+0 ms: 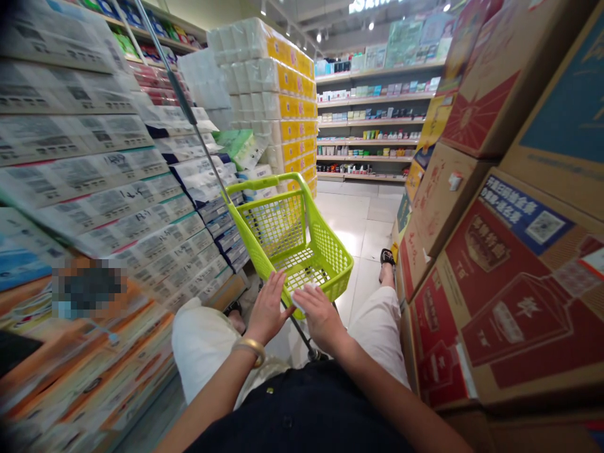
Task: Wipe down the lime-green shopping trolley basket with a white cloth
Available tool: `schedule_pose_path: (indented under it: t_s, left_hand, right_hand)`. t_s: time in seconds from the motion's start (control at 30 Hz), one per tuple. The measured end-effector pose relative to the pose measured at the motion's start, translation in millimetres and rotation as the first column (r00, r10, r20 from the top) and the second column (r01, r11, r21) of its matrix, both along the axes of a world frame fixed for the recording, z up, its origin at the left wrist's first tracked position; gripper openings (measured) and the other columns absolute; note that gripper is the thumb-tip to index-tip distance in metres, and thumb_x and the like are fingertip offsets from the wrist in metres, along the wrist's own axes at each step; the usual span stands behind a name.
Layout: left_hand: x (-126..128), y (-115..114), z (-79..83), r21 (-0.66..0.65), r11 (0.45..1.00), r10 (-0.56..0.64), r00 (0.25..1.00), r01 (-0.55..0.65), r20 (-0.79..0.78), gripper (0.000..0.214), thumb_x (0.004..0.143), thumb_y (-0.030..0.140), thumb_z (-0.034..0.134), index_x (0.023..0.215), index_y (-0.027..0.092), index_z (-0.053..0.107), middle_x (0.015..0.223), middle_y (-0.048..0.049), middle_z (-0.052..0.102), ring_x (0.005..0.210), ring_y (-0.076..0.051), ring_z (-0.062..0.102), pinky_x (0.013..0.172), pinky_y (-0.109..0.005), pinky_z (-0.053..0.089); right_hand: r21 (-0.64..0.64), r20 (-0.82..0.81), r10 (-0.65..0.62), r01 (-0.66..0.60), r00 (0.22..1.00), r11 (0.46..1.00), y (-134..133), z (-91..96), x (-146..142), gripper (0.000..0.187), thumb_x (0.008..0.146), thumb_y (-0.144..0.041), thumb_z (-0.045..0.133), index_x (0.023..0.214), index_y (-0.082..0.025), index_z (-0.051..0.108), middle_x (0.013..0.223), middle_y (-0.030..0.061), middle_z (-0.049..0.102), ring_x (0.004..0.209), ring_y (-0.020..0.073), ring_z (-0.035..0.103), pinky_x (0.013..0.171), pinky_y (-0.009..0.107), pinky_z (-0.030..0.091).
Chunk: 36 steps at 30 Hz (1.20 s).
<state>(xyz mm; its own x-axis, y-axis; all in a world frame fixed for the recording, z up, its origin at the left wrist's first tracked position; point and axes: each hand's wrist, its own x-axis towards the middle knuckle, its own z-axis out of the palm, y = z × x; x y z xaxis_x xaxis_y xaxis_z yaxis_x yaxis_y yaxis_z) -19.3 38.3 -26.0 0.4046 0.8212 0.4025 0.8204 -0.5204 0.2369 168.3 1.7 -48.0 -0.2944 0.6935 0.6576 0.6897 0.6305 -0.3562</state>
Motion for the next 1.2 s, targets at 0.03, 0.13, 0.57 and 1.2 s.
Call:
schedule_pose_path:
  t_s: [0.03, 0.13, 0.57, 1.2]
  left_hand:
    - [-1.0, 0.9, 0.1, -0.003, 1.0, -0.002, 1.0, 0.002, -0.001, 0.076, 0.086, 0.029, 0.06, 0.151, 0.016, 0.023, 0.156, -0.0176, 0.034, 0.149, -0.029, 0.023, 0.116, -0.05, 0.034]
    - [-3.5, 2.9, 0.9, -0.006, 1.0, 0.002, 1.0, -0.002, 0.005, 0.076, 0.085, 0.03, 0.061, 0.15, 0.017, 0.024, 0.156, -0.0174, 0.035, 0.149, -0.029, 0.024, 0.115, -0.05, 0.035]
    - [-2.8, 1.2, -3.9, 0.001, 0.999, -0.048, 0.998, 0.048, 0.046, 0.081, 0.084, 0.031, 0.063, 0.15, 0.016, 0.021, 0.156, -0.0173, 0.033, 0.15, -0.031, 0.019, 0.118, -0.052, 0.032]
    - [0.6, -1.0, -8.1, 0.024, 0.999, -0.038, 0.996, 0.037, 0.077, 0.076, 0.082, 0.032, 0.066, 0.145, 0.015, 0.028, 0.155, -0.0184, 0.034, 0.15, -0.033, 0.019, 0.117, -0.054, 0.034]
  right_hand:
    - [-0.008, 0.025, 0.056, -0.056, 0.998, 0.998, -2.7, 0.8, -4.4, 0.052, 0.089, -0.004, 0.04, 0.134, -0.025, 0.057, 0.136, 0.0056, 0.062, 0.136, 0.0202, 0.049, 0.111, 0.05, 0.043]
    - [-0.004, 0.038, 0.063, -0.063, 0.997, 0.998, -2.5, 0.3, -0.3, 0.052, 0.091, -0.005, 0.039, 0.135, -0.025, 0.056, 0.137, 0.0058, 0.061, 0.136, 0.0193, 0.048, 0.112, 0.048, 0.043]
    - [0.05, 0.065, -0.001, -0.002, 0.998, 0.999, 1.0, -3.8, -0.3, 0.054, 0.088, -0.004, 0.039, 0.135, -0.025, 0.057, 0.136, 0.0064, 0.062, 0.134, 0.0213, 0.051, 0.11, 0.049, 0.045]
    - [-0.001, -0.122, -0.165, 0.166, 0.979, 0.986, 7.3, -7.0, 9.8, 0.05, 0.087, -0.005, 0.041, 0.129, -0.022, 0.062, 0.133, 0.0084, 0.064, 0.137, 0.0242, 0.047, 0.113, 0.054, 0.039]
